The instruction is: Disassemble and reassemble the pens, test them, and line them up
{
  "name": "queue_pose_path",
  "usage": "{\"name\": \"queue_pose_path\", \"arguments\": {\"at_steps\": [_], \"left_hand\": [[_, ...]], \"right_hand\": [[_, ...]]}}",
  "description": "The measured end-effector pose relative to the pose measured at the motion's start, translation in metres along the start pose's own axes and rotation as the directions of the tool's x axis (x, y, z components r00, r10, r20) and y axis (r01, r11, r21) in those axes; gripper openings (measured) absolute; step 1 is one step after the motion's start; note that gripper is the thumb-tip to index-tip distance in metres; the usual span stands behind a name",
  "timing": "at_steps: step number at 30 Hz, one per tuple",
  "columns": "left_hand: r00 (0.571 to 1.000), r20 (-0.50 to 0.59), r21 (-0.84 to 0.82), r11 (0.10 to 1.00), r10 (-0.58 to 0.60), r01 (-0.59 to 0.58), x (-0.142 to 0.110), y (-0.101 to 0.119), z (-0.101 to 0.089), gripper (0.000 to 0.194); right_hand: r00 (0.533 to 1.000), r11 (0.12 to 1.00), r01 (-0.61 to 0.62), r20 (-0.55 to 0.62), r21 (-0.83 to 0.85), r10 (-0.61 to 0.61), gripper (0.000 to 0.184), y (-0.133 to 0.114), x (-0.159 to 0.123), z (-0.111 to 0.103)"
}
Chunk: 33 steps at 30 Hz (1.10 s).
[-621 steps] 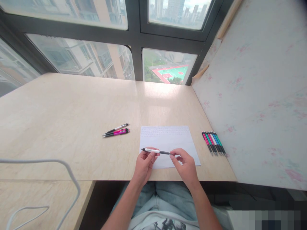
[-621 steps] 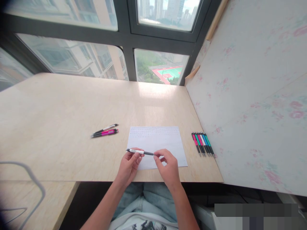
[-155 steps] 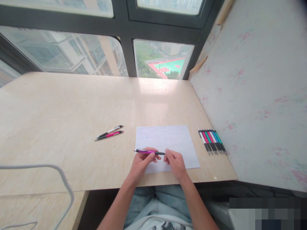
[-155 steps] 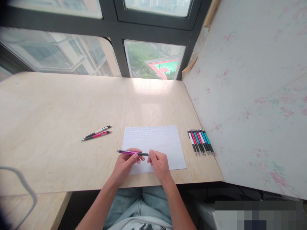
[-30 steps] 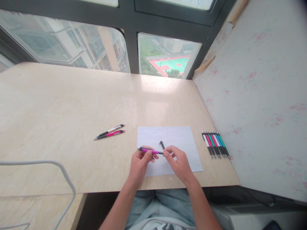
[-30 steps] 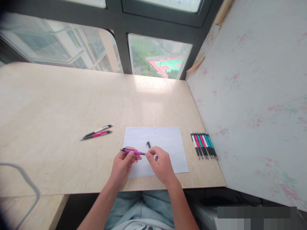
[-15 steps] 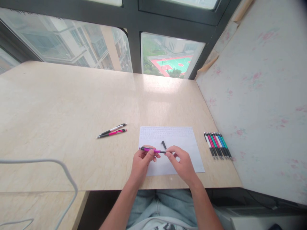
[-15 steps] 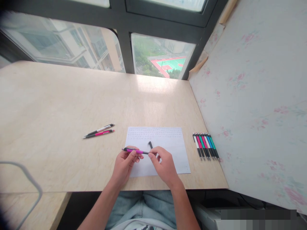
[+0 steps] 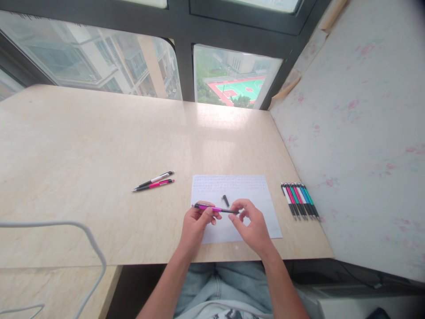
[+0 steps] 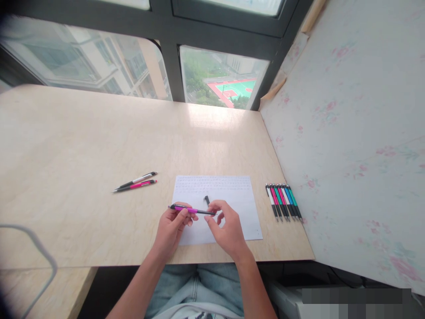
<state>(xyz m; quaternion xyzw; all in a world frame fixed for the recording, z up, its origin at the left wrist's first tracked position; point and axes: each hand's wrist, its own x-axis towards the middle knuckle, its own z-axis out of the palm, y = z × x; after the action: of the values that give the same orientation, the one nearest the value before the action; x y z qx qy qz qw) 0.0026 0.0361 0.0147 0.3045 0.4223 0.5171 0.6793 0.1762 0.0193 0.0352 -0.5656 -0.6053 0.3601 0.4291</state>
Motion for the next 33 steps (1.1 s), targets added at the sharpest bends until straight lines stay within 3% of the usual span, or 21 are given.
{"name": "queue_pose_path", "arguments": {"at_steps": [3,6,11,25,33], "left_hand": [[1.0,0.018,0.013,1.0,-0.004,0.003,0.0,-0.001,-0.001,0.019],[1.0,0.013,0.036,0.999,-0.002,0.001,0.0,-0.002,-0.002,0.02],[1.0,0.004,-0.003,1.0,-0.003,0.003,0.0,-0.002,-0.002,0.018],[0.998,0.049,-0.11,0.993,-0.03,0.036,0.0,-0.003,-0.004,0.014],[0.999,0.003,-0.169,0.985,-0.039,0.039,0.001,-0.001,-0.003,0.016]], "right_hand": [[0.997,0.999,-0.039,0.059,-0.009,0.039,0.014,0.0,0.0,0.0],[0.995,0.997,-0.034,0.088,-0.069,0.04,0.034,-0.001,0.001,-0.002],[0.999,0.995,0.046,0.003,-0.09,-0.046,0.009,-0.003,0.001,-0.004],[0.97,0.971,0.236,-0.045,-0.039,-0.237,0.018,-0.013,0.001,-0.003],[0.984,0.98,0.166,-0.042,-0.108,-0.171,0.007,-0.012,0.0,-0.011]]}}
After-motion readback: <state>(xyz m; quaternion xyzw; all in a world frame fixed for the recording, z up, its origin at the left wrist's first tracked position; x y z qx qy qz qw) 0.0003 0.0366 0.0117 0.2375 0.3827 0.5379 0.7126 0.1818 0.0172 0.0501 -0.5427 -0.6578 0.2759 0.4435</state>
